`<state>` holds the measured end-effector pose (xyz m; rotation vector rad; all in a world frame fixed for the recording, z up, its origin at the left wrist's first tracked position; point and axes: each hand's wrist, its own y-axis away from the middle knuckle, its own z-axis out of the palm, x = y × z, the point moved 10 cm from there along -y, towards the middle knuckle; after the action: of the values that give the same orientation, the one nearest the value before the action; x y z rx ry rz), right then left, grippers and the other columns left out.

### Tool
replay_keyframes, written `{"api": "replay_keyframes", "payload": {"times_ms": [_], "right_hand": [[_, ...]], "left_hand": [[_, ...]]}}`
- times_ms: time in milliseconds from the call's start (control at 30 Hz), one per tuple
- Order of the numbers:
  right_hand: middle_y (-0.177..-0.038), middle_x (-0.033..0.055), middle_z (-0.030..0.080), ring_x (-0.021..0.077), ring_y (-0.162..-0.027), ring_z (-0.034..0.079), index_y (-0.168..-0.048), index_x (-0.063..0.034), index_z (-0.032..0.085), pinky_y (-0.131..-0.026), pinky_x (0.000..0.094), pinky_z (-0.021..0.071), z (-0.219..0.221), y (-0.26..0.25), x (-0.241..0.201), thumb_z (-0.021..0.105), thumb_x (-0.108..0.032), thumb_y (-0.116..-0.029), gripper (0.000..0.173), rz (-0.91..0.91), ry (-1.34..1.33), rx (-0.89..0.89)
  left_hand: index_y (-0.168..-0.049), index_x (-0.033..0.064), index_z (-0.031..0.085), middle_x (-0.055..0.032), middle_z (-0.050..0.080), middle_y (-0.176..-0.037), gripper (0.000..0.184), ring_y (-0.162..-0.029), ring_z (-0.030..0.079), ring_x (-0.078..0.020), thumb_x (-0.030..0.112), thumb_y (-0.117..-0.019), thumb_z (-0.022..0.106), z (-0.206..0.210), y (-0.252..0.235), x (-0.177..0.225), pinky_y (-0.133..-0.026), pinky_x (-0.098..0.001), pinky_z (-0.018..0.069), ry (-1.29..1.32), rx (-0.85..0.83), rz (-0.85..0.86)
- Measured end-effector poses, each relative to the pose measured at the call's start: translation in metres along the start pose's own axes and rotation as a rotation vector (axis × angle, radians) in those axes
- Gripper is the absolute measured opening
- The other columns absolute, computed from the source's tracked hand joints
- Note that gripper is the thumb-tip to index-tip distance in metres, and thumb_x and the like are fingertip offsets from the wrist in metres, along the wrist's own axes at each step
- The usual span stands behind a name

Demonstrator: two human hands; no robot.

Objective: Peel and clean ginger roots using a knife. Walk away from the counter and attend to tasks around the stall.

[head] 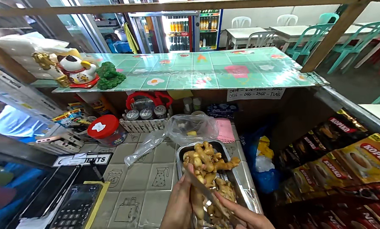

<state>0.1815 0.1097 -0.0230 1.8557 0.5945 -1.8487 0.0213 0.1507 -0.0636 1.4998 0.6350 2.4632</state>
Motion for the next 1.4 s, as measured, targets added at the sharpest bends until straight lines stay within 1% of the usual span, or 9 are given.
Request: {"api": "replay_keyframes", "payload": {"times_ms": [67, 167, 267, 400, 567, 700, 867, 1133, 1400], "right_hand": [[-0.124, 0.0123, 0.068, 0.0046, -0.073, 0.057, -0.159, -0.0042, 0.034, -0.07, 0.0261, 0.0524, 0.002, 0.0, -0.006, 0.054, -0.043, -0.1044, 0.07, -0.022, 0.144, -0.007], [-0.091, 0.0126, 0.065, 0.0124, -0.061, 0.048, -0.16, -0.0035, 0.033, -0.059, 0.0331, 0.0465, 0.005, -0.002, -0.023, 0.061, -0.05, -0.0993, 0.081, -0.087, 0.291, 0.068], [-0.119, 0.0193, 0.07, 0.014, -0.07, 0.06, -0.157, -0.0014, 0.037, -0.067, 0.0344, 0.0533, 0.008, -0.003, -0.041, 0.063, -0.047, -0.099, 0.078, -0.157, 0.364, 0.086], [-0.138, 0.018, 0.064, 0.0161, -0.096, 0.07, -0.155, -0.0012, 0.042, -0.085, 0.0359, 0.0579, 0.008, -0.004, -0.054, 0.064, -0.041, -0.0997, 0.072, -0.23, 0.388, 0.11], [-0.135, 0.0122, 0.067, 0.0192, -0.107, 0.072, -0.151, -0.0056, 0.05, -0.092, 0.0396, 0.059, 0.006, -0.003, -0.06, 0.068, -0.038, -0.0982, 0.065, -0.291, 0.5, 0.134], [-0.106, 0.0112, 0.077, 0.0187, -0.078, 0.071, -0.147, -0.0082, 0.056, -0.072, 0.0389, 0.0574, 0.006, 0.001, -0.07, 0.068, -0.043, -0.0969, 0.062, -0.351, 0.68, 0.205], [-0.076, 0.0096, 0.068, 0.0222, -0.061, 0.06, -0.143, -0.0138, 0.062, -0.059, 0.0399, 0.0476, 0.007, 0.006, -0.079, 0.069, -0.042, -0.0963, 0.055, -0.412, 0.902, 0.327], [-0.078, 0.0096, 0.069, 0.0215, -0.062, 0.06, -0.142, -0.0149, 0.063, -0.06, 0.039, 0.0476, 0.005, 0.008, -0.079, 0.066, -0.042, -0.0983, 0.052, -0.417, 0.878, 0.32], [-0.087, 0.0111, 0.073, 0.0192, -0.066, 0.064, -0.142, -0.0135, 0.063, -0.062, 0.0366, 0.0517, 0.003, 0.008, -0.076, 0.067, -0.041, -0.0978, 0.052, -0.403, 0.729, 0.304]], "left_hand": [[-0.13, -0.0001, 0.051, -0.0108, 0.068, -0.093, 0.04, -0.076, 0.068, -0.0158, 0.033, -0.1106, 0.038, -0.002, -0.001, 0.009, -0.07, -0.0305, 0.0591, -0.053, 0.02, 0.067], [-0.119, 0.0005, 0.048, -0.0071, 0.066, -0.086, 0.027, -0.07, 0.067, -0.0132, 0.024, -0.1101, 0.037, 0.009, 0.006, 0.029, -0.063, -0.0276, 0.0586, -0.106, -0.005, 0.188], [-0.115, 0.0008, 0.049, -0.0042, 0.065, -0.083, 0.023, -0.068, 0.066, -0.01, 0.019, -0.1095, 0.036, 0.017, 0.013, 0.039, -0.062, -0.0249, 0.0579, -0.101, -0.024, 0.249], [-0.113, 0.0021, 0.049, -0.0002, 0.065, -0.083, 0.019, -0.072, 0.066, -0.0064, 0.018, -0.109, 0.039, 0.021, 0.019, 0.043, -0.066, -0.0241, 0.0576, -0.122, -0.085, 0.315], [-0.113, 0.0021, 0.048, -0.0011, 0.066, -0.085, 0.017, -0.075, 0.066, -0.0071, 0.017, -0.1089, 0.042, 0.027, 0.028, 0.044, -0.069, -0.0256, 0.0581, -0.111, -0.107, 0.323], [-0.113, 0.0009, 0.048, -0.0032, 0.064, -0.085, 0.02, -0.075, 0.066, -0.0088, 0.019, -0.1091, 0.04, 0.029, 0.032, 0.039, -0.071, -0.0269, 0.0579, -0.099, -0.05, 0.262], [-0.115, 0.001, 0.046, -0.004, 0.063, -0.089, 0.025, -0.08, 0.065, -0.0083, 0.025, -0.1102, 0.04, 0.029, 0.039, 0.025, -0.075, -0.0277, 0.0575, -0.062, -0.043, 0.137], [-0.115, 0.0031, 0.047, -0.0035, 0.063, -0.092, 0.026, -0.082, 0.065, -0.0081, 0.028, -0.11, 0.041, 0.03, 0.042, 0.018, -0.078, -0.0285, 0.0571, -0.033, -0.071, 0.105], [-0.108, 0.0016, 0.046, -0.0035, 0.062, -0.082, 0.012, -0.071, 0.064, -0.0062, 0.012, -0.1087, 0.041, 0.035, 0.044, 0.041, -0.068, -0.0228, 0.0558, -0.031, 0.056, 0.157]]}}
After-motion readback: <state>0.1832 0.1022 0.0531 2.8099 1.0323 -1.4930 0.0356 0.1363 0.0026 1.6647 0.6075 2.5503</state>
